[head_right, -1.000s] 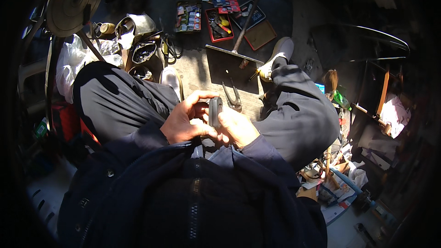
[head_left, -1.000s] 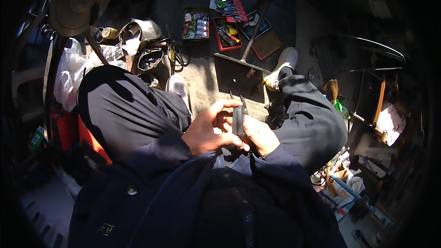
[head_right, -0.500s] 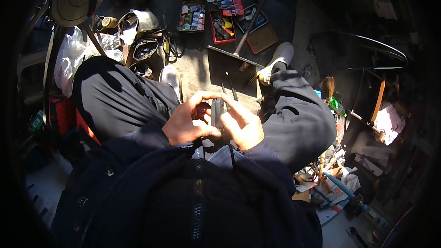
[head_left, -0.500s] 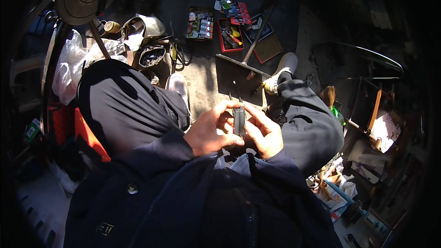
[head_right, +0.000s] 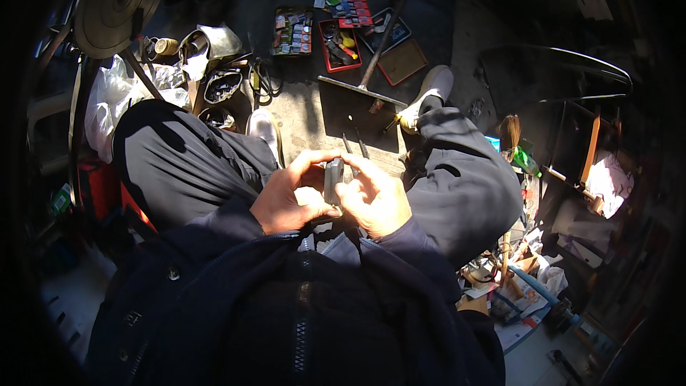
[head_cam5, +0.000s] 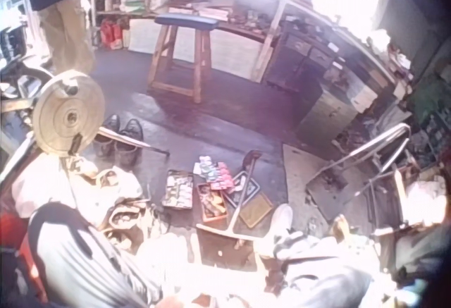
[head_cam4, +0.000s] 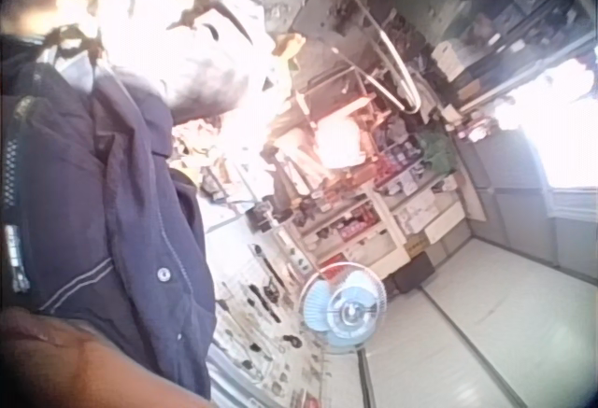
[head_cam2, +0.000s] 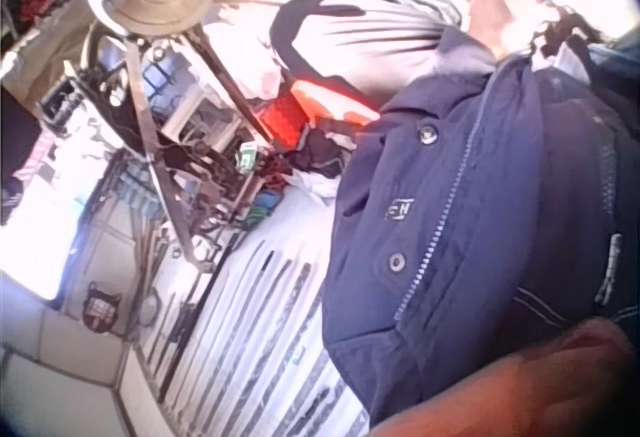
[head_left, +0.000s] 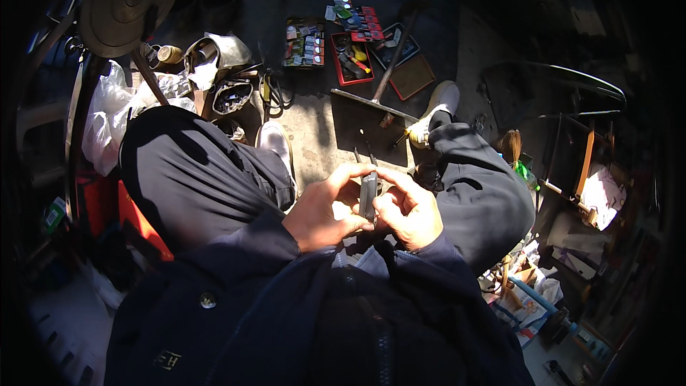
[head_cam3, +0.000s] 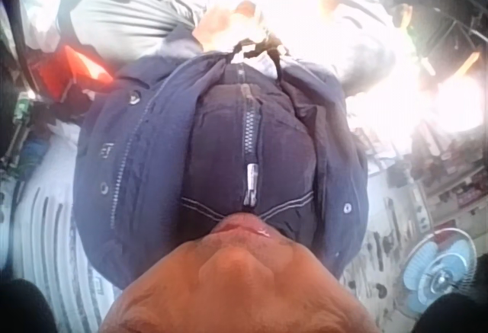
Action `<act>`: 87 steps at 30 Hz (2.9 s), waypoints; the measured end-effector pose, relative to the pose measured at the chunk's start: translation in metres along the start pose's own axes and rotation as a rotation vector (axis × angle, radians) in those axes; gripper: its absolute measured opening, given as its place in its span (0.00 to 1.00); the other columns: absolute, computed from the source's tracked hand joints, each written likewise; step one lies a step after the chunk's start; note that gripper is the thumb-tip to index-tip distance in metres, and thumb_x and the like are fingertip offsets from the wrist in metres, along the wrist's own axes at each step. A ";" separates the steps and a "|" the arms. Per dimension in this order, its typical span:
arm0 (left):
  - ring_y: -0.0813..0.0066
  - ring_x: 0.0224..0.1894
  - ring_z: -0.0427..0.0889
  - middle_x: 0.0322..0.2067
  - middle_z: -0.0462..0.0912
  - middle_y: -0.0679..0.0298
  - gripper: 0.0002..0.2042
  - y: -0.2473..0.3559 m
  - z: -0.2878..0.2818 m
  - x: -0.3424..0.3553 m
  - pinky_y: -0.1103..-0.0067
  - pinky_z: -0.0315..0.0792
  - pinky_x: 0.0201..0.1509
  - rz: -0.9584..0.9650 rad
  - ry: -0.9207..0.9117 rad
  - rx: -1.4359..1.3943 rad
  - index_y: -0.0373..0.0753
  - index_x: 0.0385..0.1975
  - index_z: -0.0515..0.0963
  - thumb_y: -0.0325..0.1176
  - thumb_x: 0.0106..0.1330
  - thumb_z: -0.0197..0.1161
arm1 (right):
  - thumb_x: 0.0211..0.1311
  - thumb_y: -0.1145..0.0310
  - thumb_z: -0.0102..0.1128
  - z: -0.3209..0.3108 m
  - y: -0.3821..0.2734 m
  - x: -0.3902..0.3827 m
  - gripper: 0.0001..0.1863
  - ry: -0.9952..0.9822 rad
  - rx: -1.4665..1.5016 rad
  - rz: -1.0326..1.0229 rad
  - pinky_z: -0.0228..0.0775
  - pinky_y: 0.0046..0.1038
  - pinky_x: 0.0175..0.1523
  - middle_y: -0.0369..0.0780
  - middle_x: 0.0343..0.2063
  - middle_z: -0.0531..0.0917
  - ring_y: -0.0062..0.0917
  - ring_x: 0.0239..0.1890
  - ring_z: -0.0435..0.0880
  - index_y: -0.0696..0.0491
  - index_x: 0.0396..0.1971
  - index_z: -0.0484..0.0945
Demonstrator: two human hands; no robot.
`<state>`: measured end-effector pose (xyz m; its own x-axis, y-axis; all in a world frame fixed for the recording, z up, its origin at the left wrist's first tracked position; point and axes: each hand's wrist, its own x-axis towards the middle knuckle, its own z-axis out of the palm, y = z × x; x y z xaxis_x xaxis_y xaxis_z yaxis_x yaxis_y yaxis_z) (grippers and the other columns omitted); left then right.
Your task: The person sits on the floor and uses pliers to manipulate a small mechanical part. They repeatedly open and close the pliers to adjust or remove components from the part.
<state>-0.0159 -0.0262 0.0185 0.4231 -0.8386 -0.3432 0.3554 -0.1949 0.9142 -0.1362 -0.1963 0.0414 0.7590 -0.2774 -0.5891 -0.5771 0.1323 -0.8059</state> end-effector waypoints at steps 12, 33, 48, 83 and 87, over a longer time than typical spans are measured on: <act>0.72 0.57 0.81 0.55 0.81 0.58 0.40 -0.010 -0.001 0.002 0.74 0.75 0.62 -0.144 -0.105 -0.327 0.38 0.70 0.63 0.15 0.56 0.72 | 0.63 0.70 0.69 0.003 -0.006 0.001 0.26 0.025 0.053 0.031 0.71 0.19 0.36 0.33 0.25 0.81 0.11 0.28 0.78 0.59 0.60 0.74; 0.72 0.65 0.72 0.65 0.70 0.61 0.44 -0.005 0.001 0.007 0.75 0.69 0.68 -0.166 -0.147 -0.457 0.37 0.77 0.53 0.10 0.59 0.62 | 0.64 0.58 0.68 0.009 -0.004 0.000 0.30 0.161 -0.413 -0.310 0.77 0.35 0.53 0.53 0.47 0.84 0.45 0.49 0.86 0.60 0.61 0.76; 0.79 0.55 0.75 0.60 0.73 0.66 0.40 -0.014 -0.009 0.005 0.79 0.70 0.60 -0.190 -0.277 -0.600 0.40 0.79 0.48 0.20 0.69 0.60 | 0.78 0.60 0.52 0.002 0.008 0.002 0.19 0.039 0.045 0.020 0.67 0.19 0.32 0.33 0.31 0.81 0.13 0.24 0.73 0.60 0.53 0.80; 0.76 0.45 0.80 0.51 0.77 0.63 0.30 -0.024 -0.009 0.004 0.80 0.78 0.40 -0.147 -0.264 -0.707 0.40 0.75 0.55 0.28 0.74 0.57 | 0.76 0.61 0.53 -0.005 0.010 0.008 0.17 -0.119 0.465 0.152 0.74 0.24 0.33 0.40 0.31 0.83 0.23 0.28 0.81 0.61 0.41 0.79; 0.78 0.38 0.80 0.47 0.77 0.64 0.26 -0.025 -0.010 0.005 0.80 0.78 0.35 -0.205 -0.242 -0.739 0.40 0.71 0.61 0.30 0.75 0.57 | 0.74 0.56 0.52 -0.008 0.018 0.009 0.22 -0.091 0.626 0.199 0.78 0.27 0.33 0.43 0.34 0.84 0.27 0.29 0.84 0.63 0.48 0.78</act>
<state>-0.0147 -0.0204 -0.0076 0.1271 -0.9260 -0.3555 0.9020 -0.0412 0.4299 -0.1419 -0.2042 0.0216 0.6944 -0.1123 -0.7108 -0.4460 0.7081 -0.5475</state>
